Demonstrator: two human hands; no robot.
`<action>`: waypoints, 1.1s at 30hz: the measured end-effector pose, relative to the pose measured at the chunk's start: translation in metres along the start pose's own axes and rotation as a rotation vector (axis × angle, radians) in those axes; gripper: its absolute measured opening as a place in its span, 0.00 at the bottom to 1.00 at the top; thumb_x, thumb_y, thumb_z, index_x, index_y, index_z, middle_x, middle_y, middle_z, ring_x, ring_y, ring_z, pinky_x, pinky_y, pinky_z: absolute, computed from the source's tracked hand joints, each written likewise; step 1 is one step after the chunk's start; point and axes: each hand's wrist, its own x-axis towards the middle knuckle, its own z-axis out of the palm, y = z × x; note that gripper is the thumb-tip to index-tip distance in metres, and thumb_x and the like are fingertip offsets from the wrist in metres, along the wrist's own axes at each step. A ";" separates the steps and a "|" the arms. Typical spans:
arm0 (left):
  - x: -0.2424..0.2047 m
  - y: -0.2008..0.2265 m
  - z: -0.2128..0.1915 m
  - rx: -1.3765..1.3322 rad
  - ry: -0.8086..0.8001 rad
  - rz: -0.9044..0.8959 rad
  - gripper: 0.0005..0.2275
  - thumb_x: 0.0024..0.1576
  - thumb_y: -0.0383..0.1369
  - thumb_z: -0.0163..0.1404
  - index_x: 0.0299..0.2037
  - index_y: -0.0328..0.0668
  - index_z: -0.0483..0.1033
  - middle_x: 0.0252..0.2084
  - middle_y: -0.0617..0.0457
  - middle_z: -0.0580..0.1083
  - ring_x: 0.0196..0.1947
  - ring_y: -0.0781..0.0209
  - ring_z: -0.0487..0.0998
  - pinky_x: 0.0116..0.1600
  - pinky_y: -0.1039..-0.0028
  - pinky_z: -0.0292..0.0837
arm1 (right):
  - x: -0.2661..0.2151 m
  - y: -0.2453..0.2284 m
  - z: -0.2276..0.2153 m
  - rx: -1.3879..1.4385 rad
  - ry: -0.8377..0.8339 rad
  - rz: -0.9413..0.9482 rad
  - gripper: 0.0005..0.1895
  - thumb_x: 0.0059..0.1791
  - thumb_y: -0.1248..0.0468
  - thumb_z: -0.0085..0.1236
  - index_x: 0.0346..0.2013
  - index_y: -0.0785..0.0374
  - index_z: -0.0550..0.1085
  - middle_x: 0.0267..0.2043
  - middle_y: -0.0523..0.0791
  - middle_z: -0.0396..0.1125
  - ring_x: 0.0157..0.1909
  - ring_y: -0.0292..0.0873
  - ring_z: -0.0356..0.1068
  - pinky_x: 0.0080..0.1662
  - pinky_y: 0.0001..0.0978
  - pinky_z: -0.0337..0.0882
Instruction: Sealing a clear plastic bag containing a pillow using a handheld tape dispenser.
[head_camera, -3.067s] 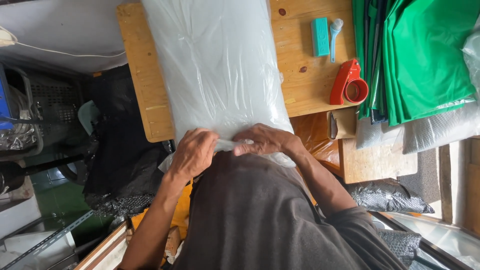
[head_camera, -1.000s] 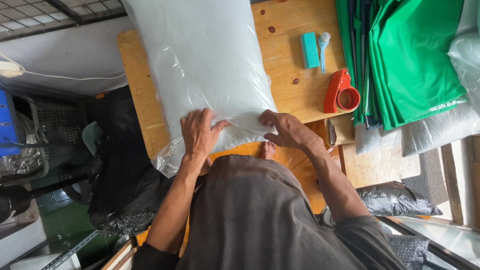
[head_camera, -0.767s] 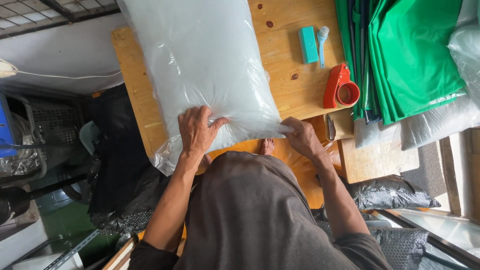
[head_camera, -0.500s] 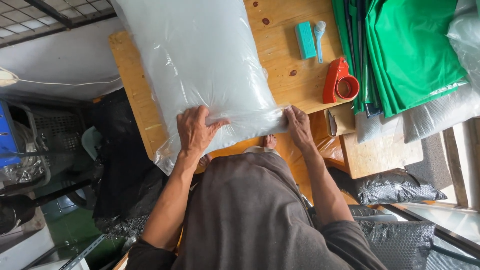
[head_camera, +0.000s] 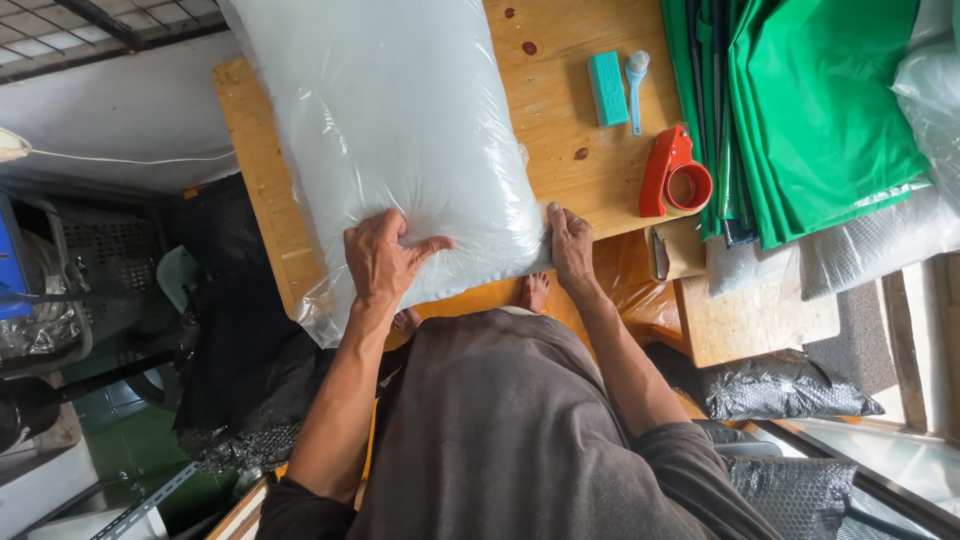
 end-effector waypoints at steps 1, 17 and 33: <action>0.000 0.002 -0.001 0.002 0.003 -0.004 0.34 0.42 0.72 0.56 0.25 0.47 0.65 0.20 0.49 0.70 0.24 0.45 0.76 0.36 0.60 0.70 | 0.000 0.004 -0.001 -0.002 -0.005 -0.002 0.25 0.55 0.50 0.56 0.18 0.57 0.68 0.14 0.40 0.55 0.16 0.33 0.58 0.19 0.21 0.58; 0.003 0.030 -0.004 0.134 0.048 -0.083 0.33 0.44 0.71 0.59 0.26 0.48 0.66 0.21 0.50 0.70 0.26 0.47 0.76 0.38 0.61 0.68 | 0.012 -0.007 -0.015 -0.538 -0.063 -0.236 0.15 0.53 0.52 0.57 0.31 0.60 0.74 0.24 0.52 0.69 0.31 0.56 0.73 0.36 0.49 0.69; -0.006 0.022 0.001 0.176 0.148 -0.036 0.33 0.46 0.70 0.58 0.30 0.45 0.66 0.25 0.48 0.68 0.29 0.44 0.74 0.38 0.60 0.66 | -0.090 -0.073 0.037 -0.858 -0.254 -1.382 0.31 0.59 0.44 0.34 0.73 0.53 0.62 0.78 0.50 0.50 0.78 0.54 0.48 0.73 0.62 0.35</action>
